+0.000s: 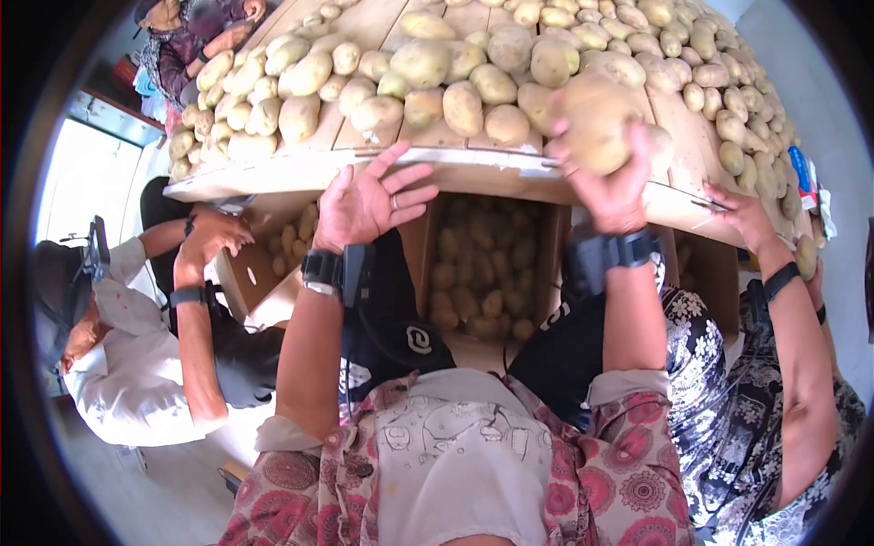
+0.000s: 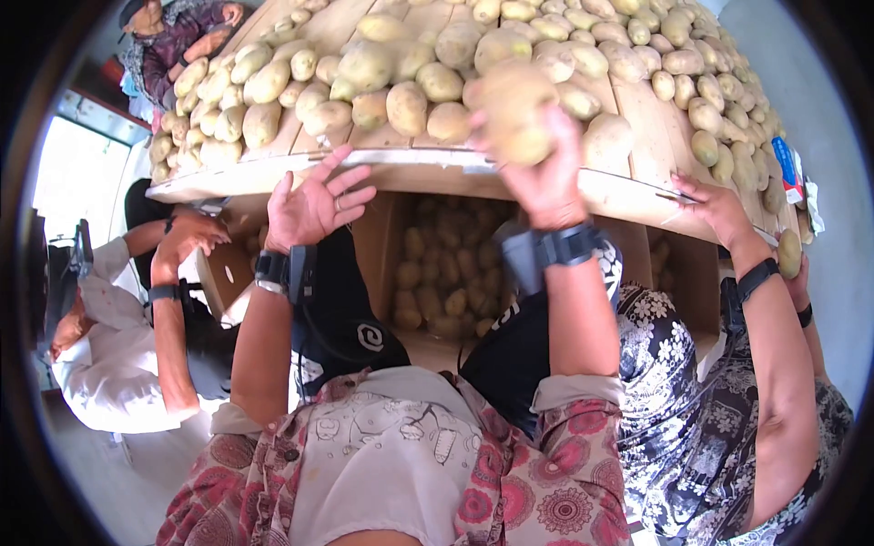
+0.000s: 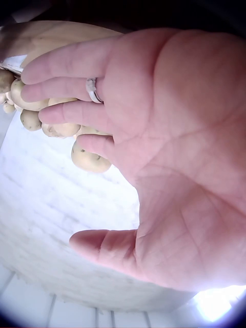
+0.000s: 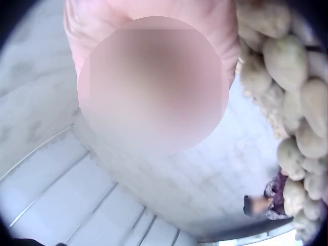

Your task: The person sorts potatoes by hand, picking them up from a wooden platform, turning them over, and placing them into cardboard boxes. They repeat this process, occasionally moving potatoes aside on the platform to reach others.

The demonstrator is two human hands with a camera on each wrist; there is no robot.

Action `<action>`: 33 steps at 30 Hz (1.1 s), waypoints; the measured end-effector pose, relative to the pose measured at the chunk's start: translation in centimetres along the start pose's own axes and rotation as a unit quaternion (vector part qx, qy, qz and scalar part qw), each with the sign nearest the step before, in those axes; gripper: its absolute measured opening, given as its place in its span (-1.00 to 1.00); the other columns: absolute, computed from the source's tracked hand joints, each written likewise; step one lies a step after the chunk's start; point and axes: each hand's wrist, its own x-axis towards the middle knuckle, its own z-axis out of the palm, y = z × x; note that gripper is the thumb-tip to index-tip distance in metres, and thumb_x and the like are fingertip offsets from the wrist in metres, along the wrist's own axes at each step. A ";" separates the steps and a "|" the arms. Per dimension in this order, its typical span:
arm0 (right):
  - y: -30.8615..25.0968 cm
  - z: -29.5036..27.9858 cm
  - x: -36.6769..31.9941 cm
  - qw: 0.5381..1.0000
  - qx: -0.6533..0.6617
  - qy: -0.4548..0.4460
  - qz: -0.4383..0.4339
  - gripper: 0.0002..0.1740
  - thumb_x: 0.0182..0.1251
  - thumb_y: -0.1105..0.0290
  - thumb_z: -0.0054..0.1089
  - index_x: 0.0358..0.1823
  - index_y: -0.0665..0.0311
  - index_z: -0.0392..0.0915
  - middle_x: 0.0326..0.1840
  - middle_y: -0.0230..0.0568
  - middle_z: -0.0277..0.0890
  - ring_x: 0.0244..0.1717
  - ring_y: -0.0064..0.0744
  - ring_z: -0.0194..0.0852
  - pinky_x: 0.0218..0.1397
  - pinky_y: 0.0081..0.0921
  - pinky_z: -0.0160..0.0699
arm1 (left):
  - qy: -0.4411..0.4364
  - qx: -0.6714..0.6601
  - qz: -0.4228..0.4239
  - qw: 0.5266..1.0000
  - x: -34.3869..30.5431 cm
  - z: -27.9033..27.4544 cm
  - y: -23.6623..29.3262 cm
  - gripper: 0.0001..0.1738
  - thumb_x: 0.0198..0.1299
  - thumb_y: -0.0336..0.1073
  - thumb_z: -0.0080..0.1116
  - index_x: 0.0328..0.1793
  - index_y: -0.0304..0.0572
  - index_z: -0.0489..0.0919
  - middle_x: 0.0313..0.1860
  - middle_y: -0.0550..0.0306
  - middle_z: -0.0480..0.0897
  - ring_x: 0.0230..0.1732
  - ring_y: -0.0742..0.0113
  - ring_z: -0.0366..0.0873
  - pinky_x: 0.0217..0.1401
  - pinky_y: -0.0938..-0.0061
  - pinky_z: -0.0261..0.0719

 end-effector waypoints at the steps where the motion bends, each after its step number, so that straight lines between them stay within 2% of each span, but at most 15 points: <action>1: 1.3 1.1 -0.3 0.998 -0.064 0.009 0.027 -0.19 0.09 -0.09 0.18 0.31 0.14 0.18 0.14 0.08 0.33 -0.15 -0.17 0.42 -0.24 -0.39 0.50 | -0.008 -0.005 -0.005 1.000 0.0 -0.1 0.0 0.02 0.12 0.31 0.03 0.52 -0.11 -0.07 0.41 -0.30 0.18 0.33 -0.19 0.28 0.35 0.07 0.29; 3: 3.7 2.2 -0.6 0.994 -0.056 0.005 0.093 -0.22 0.18 -0.19 0.01 0.31 0.17 0.19 0.07 0.10 0.40 -0.29 -0.25 0.46 -0.41 -0.45 0.44 | -0.002 -0.007 -0.011 1.000 0.0 0.0 0.1 0.02 0.11 0.34 0.01 0.53 -0.08 -0.07 0.40 -0.29 0.20 0.32 -0.21 0.30 0.32 0.08 0.33; 6: 5.6 2.7 -0.4 0.971 0.124 -0.001 0.205 -0.29 0.31 -0.24 -0.23 0.25 0.16 0.28 -0.01 0.11 0.46 -0.44 -0.25 0.48 -0.51 -0.46 0.41 | 0.006 0.000 -0.015 1.000 -0.2 0.5 0.4 0.02 0.11 0.37 -0.02 0.53 -0.07 -0.05 0.39 -0.26 0.23 0.30 -0.20 0.33 0.29 0.10 0.38; 9: 7.1 2.0 -0.3 0.956 0.156 0.009 0.249 -0.31 0.36 -0.22 -0.30 0.25 0.17 0.28 0.03 0.11 0.45 -0.40 -0.24 0.48 -0.47 -0.46 0.43 | 0.011 0.012 -0.020 1.000 0.0 0.5 0.3 0.03 0.11 0.39 -0.03 0.53 -0.07 -0.06 0.38 -0.26 0.24 0.27 -0.18 0.36 0.24 0.14 0.43; 12: 7.7 2.0 0.0 0.963 0.122 0.019 0.241 -0.34 0.41 -0.17 -0.36 0.27 0.18 0.26 0.07 0.10 0.44 -0.32 -0.23 0.50 -0.37 -0.42 0.50 | -0.022 0.018 -0.039 0.999 -0.2 0.5 0.5 0.04 0.11 0.40 -0.04 0.53 -0.08 -0.06 0.39 -0.27 0.23 0.23 -0.15 0.41 0.18 0.19 0.49; 13: 7.8 1.9 0.1 0.968 0.106 0.004 0.226 -0.36 0.43 -0.13 -0.36 0.30 0.19 0.24 0.09 0.09 0.44 -0.18 -0.16 0.54 -0.21 -0.34 0.57 | -0.019 0.019 -0.042 0.999 -0.1 0.6 0.5 0.04 0.11 0.40 -0.04 0.53 -0.08 -0.07 0.39 -0.28 0.22 0.22 -0.15 0.43 0.16 0.20 0.51; 17: 7.8 2.5 -0.1 0.981 -0.027 0.013 0.190 -0.39 0.42 -0.04 -0.17 0.34 0.21 0.20 0.17 0.00 0.39 0.04 -0.15 0.50 -0.02 -0.32 0.57 | -0.038 0.027 -0.053 0.997 -0.2 0.4 0.6 0.06 0.10 0.37 0.01 0.54 -0.06 -0.11 0.41 -0.30 0.18 0.22 -0.15 0.43 0.14 0.22 0.54; 19: 8.0 3.3 -0.1 0.968 -0.234 -0.007 0.096 -0.40 0.35 0.27 0.09 0.36 0.27 0.14 0.19 -0.17 0.32 0.14 -0.40 0.40 0.06 -0.44 0.51 | -0.055 0.049 -0.059 0.996 -0.4 0.6 0.7 0.06 0.11 0.31 0.08 0.55 -0.04 -0.14 0.41 -0.28 0.17 0.23 -0.14 0.42 0.15 0.24 0.53; 20: 8.3 3.2 -0.3 0.967 -0.233 -0.007 0.101 -0.40 0.35 0.27 0.09 0.36 0.27 0.14 0.19 -0.17 0.32 0.14 -0.40 0.40 0.06 -0.44 0.51 | -0.051 0.047 -0.058 0.996 -0.5 0.6 0.6 0.06 0.11 0.31 0.08 0.55 -0.04 -0.14 0.41 -0.28 0.17 0.23 -0.14 0.42 0.15 0.24 0.53; 22: 8.8 2.9 -0.4 0.923 -0.379 -0.041 0.041 -0.29 0.23 0.47 0.22 0.38 0.32 0.09 0.19 -0.17 0.30 0.19 -0.45 0.34 0.15 -0.51 0.44 | -0.044 0.096 -0.061 0.993 -0.3 0.5 0.7 0.03 0.14 0.26 0.09 0.55 -0.05 -0.15 0.41 -0.23 0.19 0.24 -0.12 0.42 0.15 0.28 0.53; 23: 8.5 3.4 -0.5 0.919 -0.387 -0.044 0.057 -0.27 0.20 0.53 0.22 0.39 0.34 0.09 0.22 -0.08 0.30 0.25 -0.43 0.29 0.19 -0.49 0.41 | -0.051 0.087 -0.080 0.992 -0.4 0.6 0.7 -0.03 0.18 0.12 0.13 0.54 -0.06 -0.12 0.38 -0.18 0.25 0.22 -0.07 0.45 0.14 0.32 0.54; 27: 8.6 2.9 -0.4 0.943 -0.312 -0.082 0.086 -0.30 0.21 0.58 0.15 0.38 0.37 0.09 0.27 -0.02 0.28 0.31 -0.40 0.24 0.25 -0.51 0.35 | -0.002 0.103 -0.103 0.989 -0.9 0.8 0.6 -0.13 0.21 -0.12 0.19 0.52 -0.05 -0.06 0.29 -0.13 0.35 0.11 -0.04 0.54 0.12 0.32 0.56; 30: 8.5 2.6 -0.1 0.946 -0.282 -0.134 0.086 -0.33 0.21 0.64 0.08 0.37 0.38 0.11 0.30 0.00 0.26 0.35 -0.39 0.20 0.31 -0.53 0.28 | 0.015 0.080 -0.107 0.991 -1.0 0.5 0.5 -0.05 0.18 -0.14 0.22 0.54 0.01 -0.14 0.27 -0.18 0.37 0.05 -0.03 0.58 0.06 0.29 0.62; 32: 8.1 2.4 0.0 0.943 -0.279 -0.164 0.081 -0.43 0.29 0.59 0.06 0.34 0.37 0.18 0.36 -0.18 0.21 0.43 -0.27 0.10 0.37 -0.44 0.22 | 0.018 0.095 -0.097 0.991 -1.2 0.7 0.6 -0.09 0.20 -0.14 0.21 0.54 0.01 -0.11 0.28 -0.16 0.36 0.05 -0.03 0.58 0.06 0.30 0.62; 33: 8.1 2.5 0.0 0.942 -0.280 -0.164 0.082 -0.43 0.29 0.59 0.06 0.34 0.37 0.18 0.36 -0.18 0.21 0.43 -0.27 0.10 0.37 -0.44 0.22 | 0.023 0.105 -0.087 0.990 -1.2 0.8 0.4 -0.13 0.21 -0.15 0.19 0.53 0.01 -0.07 0.28 -0.13 0.36 0.05 -0.03 0.58 0.05 0.31 0.62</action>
